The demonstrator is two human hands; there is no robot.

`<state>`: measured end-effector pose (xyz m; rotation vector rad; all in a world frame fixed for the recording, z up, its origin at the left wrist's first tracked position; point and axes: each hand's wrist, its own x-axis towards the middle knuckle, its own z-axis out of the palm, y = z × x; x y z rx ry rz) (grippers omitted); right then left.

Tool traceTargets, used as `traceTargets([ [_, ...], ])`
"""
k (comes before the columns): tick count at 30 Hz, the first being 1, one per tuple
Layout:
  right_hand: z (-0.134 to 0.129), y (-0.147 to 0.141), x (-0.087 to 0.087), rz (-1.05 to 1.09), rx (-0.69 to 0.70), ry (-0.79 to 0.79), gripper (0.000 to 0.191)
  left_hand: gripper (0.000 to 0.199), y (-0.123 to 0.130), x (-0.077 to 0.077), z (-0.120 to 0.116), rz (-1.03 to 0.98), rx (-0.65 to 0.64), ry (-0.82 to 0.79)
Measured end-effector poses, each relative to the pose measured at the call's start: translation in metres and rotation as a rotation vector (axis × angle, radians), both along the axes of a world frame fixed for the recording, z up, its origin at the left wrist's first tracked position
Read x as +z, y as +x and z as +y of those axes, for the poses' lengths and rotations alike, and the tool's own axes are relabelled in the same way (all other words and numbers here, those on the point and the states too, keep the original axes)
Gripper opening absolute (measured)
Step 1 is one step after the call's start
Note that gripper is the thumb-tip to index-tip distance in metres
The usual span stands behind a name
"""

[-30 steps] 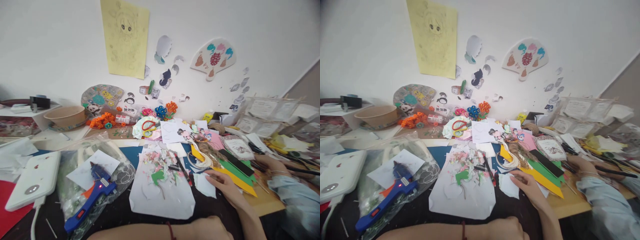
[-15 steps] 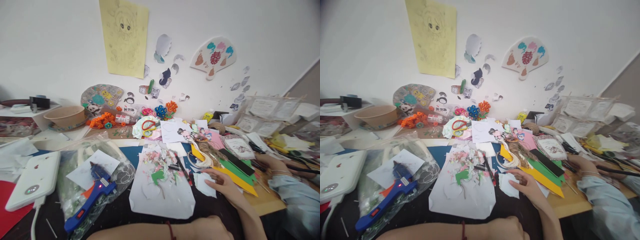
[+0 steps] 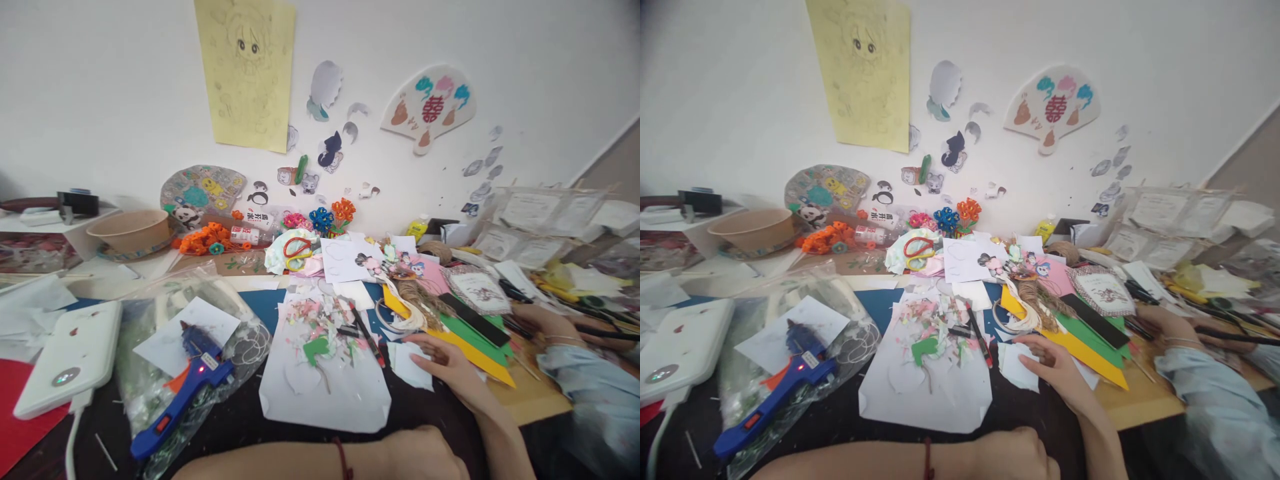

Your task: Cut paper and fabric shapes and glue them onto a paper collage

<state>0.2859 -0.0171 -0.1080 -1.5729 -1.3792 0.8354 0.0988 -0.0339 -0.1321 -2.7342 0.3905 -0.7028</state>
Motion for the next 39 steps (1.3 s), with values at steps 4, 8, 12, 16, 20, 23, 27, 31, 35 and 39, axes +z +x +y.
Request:
traceTargets([
  [4, 0.0, 0.002, -0.002, -0.009, 0.008, 0.01, 0.04, 0.025, -0.004, 0.003, -0.002, -0.055, 0.025, 0.023],
  [8, -0.001, 0.001, 0.001, -0.013, 0.015, -0.001, 0.038, 0.024, -0.007, 0.01, -0.002, -0.081, 0.05, 0.058],
  [12, -0.002, -0.001, 0.003, -0.021, 0.026, -0.003, 0.038, 0.024, -0.008, 0.015, -0.002, -0.072, 0.061, 0.082],
  [16, -0.002, -0.002, 0.004, -0.019, 0.02, -0.002, 0.039, 0.024, -0.008, 0.013, -0.002, -0.065, 0.043, 0.045],
  [20, -0.002, -0.002, 0.005, -0.023, 0.026, -0.011, 0.04, 0.024, -0.008, 0.013, -0.003, -0.076, 0.047, 0.031],
  [23, -0.002, -0.002, 0.005, -0.031, 0.021, -0.013, 0.038, 0.025, -0.008, 0.014, -0.003, -0.08, 0.048, 0.041],
  [27, -0.002, -0.001, 0.005, -0.036, 0.016, -0.005, 0.035, 0.026, -0.008, 0.016, -0.003, -0.063, 0.055, 0.046],
  [31, -0.002, 0.0, 0.003, -0.018, 0.027, -0.006, 0.036, 0.027, -0.008, 0.017, -0.001, -0.055, 0.04, 0.039],
  [35, -0.003, 0.0, 0.002, -0.029, 0.02, -0.01, 0.036, 0.026, -0.009, 0.018, 0.0, -0.059, 0.05, 0.055],
  [39, -0.003, -0.001, 0.004, -0.032, 0.024, 0.0, 0.036, 0.026, -0.01, 0.02, -0.001, -0.053, 0.055, 0.081],
])
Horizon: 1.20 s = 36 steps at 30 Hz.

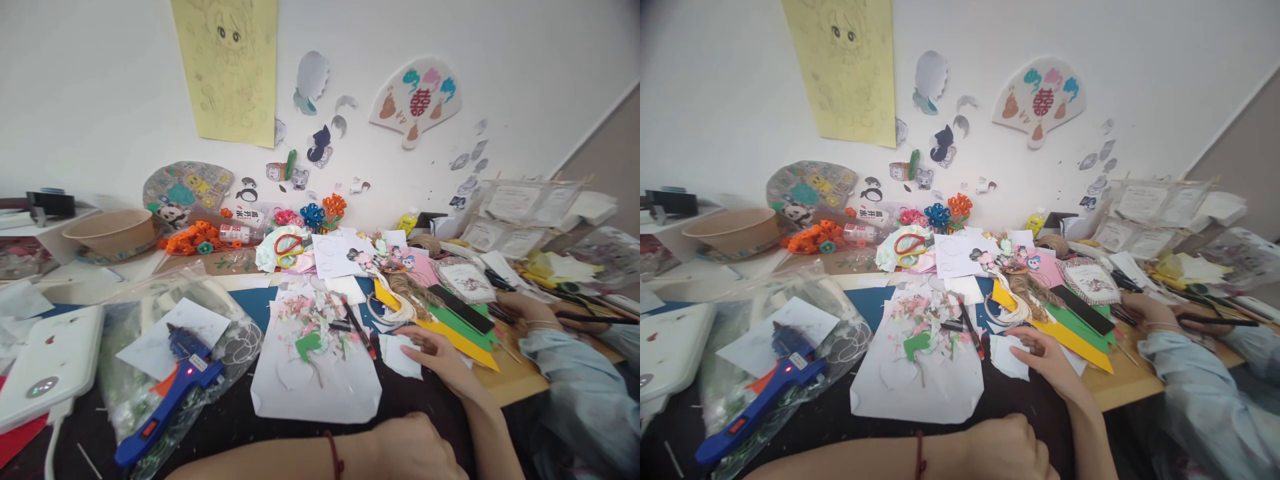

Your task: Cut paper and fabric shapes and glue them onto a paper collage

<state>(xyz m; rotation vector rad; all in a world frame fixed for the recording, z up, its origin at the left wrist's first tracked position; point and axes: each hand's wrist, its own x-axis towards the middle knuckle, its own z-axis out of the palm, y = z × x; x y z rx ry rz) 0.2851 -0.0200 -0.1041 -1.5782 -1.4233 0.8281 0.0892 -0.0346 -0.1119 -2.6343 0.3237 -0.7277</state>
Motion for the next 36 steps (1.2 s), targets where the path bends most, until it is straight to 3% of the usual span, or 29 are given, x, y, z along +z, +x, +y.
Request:
traceTargets([
  [17, -0.0011, -0.0038, 0.0035, -0.008, -0.021, -0.009, 0.035, 0.025, 0.0025, -0.0043, -0.0032, -0.01, 0.008, -0.013],
  [29, -0.0008, -0.0067, 0.0083, -0.018, -0.026, -0.015, 0.038, 0.027, -0.0006, 0.0025, -0.0016, -0.006, 0.025, 0.024],
  [36, -0.0019, -0.0043, 0.0059, -0.014, -0.032, -0.007, 0.038, 0.027, 0.0005, -0.0026, -0.0025, -0.033, 0.018, 0.008],
])
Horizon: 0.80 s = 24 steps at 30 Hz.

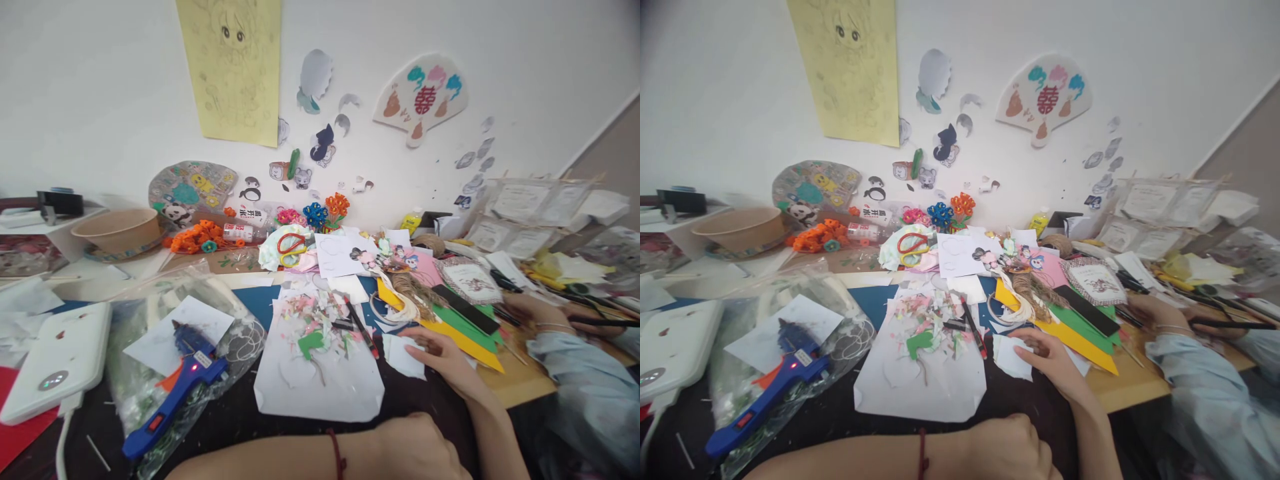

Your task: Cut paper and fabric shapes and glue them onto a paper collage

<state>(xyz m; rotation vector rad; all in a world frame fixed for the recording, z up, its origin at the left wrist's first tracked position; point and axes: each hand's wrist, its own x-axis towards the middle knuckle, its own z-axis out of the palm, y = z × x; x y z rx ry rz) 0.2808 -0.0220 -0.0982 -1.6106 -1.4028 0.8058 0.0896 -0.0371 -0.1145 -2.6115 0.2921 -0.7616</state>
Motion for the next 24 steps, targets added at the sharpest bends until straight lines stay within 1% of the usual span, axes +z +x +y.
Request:
traceTargets([
  [5, -0.0001, 0.0009, -0.0003, -0.009, 0.008, -0.011, 0.038, 0.025, 0.0005, -0.0019, -0.0002, -0.002, -0.015, -0.026],
  [12, 0.0006, 0.0005, -0.0008, -0.001, -0.002, -0.008, 0.039, 0.026, -0.0006, 0.0037, 0.0007, 0.027, -0.007, -0.006],
  [17, 0.0004, 0.0016, -0.0016, -0.007, 0.001, -0.004, 0.037, 0.027, -0.0003, 0.003, 0.0004, 0.039, 0.001, -0.007],
  [24, -0.0001, 0.0008, 0.0001, -0.056, -0.013, -0.007, 0.041, 0.027, 0.0002, 0.0054, -0.0003, 0.038, 0.007, 0.01],
])
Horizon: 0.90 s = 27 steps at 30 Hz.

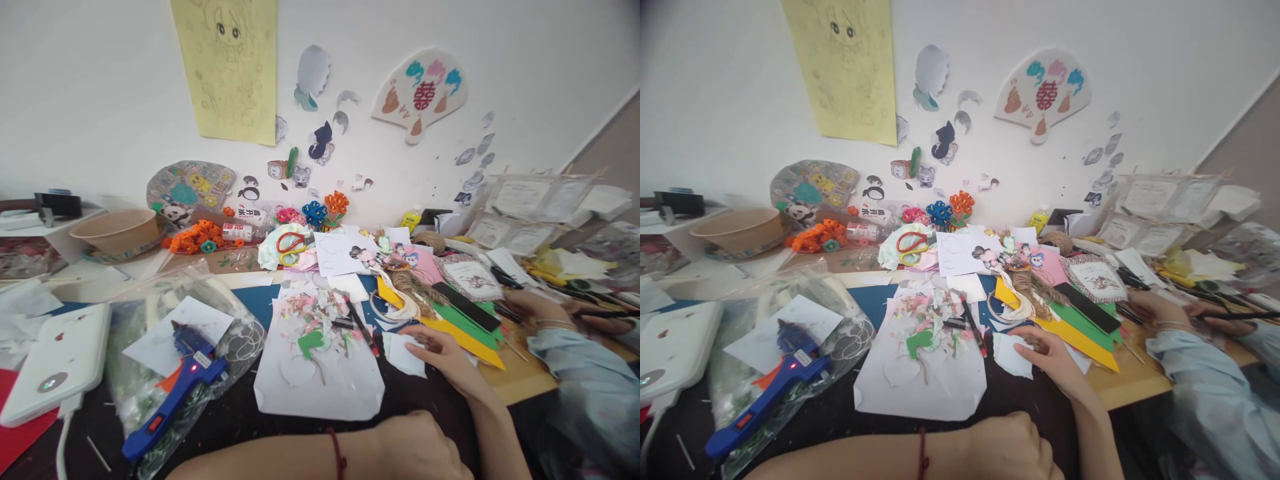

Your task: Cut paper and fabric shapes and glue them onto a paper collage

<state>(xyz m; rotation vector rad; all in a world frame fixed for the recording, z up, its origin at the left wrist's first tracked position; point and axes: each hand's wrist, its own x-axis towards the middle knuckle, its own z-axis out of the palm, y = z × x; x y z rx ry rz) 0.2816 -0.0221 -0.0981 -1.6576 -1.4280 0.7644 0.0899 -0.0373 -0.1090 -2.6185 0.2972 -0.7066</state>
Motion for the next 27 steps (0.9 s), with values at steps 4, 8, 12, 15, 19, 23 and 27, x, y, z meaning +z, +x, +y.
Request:
traceTargets([
  [4, 0.0, 0.0003, -0.0006, 0.015, 0.01, -0.01, 0.039, 0.026, -0.001, 0.0007, 0.0006, 0.001, -0.006, -0.024],
  [8, 0.0003, 0.0005, -0.0015, 0.03, 0.015, -0.014, 0.039, 0.026, -0.0015, -0.0007, 0.0015, -0.023, -0.024, -0.048],
  [12, 0.0003, -0.0007, -0.0002, 0.038, 0.015, -0.012, 0.039, 0.027, -0.0014, 0.0001, 0.0013, -0.007, -0.016, -0.041],
  [15, 0.0002, -0.0009, 0.0006, 0.032, 0.013, -0.008, 0.038, 0.028, -0.0014, 0.0005, 0.0005, -0.015, -0.014, -0.036],
  [19, 0.0003, -0.0002, -0.0006, 0.027, 0.013, -0.014, 0.037, 0.028, -0.0011, -0.0013, 0.0004, -0.043, -0.014, -0.03],
  [23, 0.0003, -0.0005, -0.0015, 0.04, 0.013, -0.003, 0.039, 0.027, 0.0, -0.0039, 0.001, -0.058, -0.012, -0.049],
  [27, 0.0, -0.0005, -0.0008, 0.049, 0.022, -0.002, 0.038, 0.027, 0.0008, -0.0045, 0.0006, -0.053, -0.006, -0.045],
])
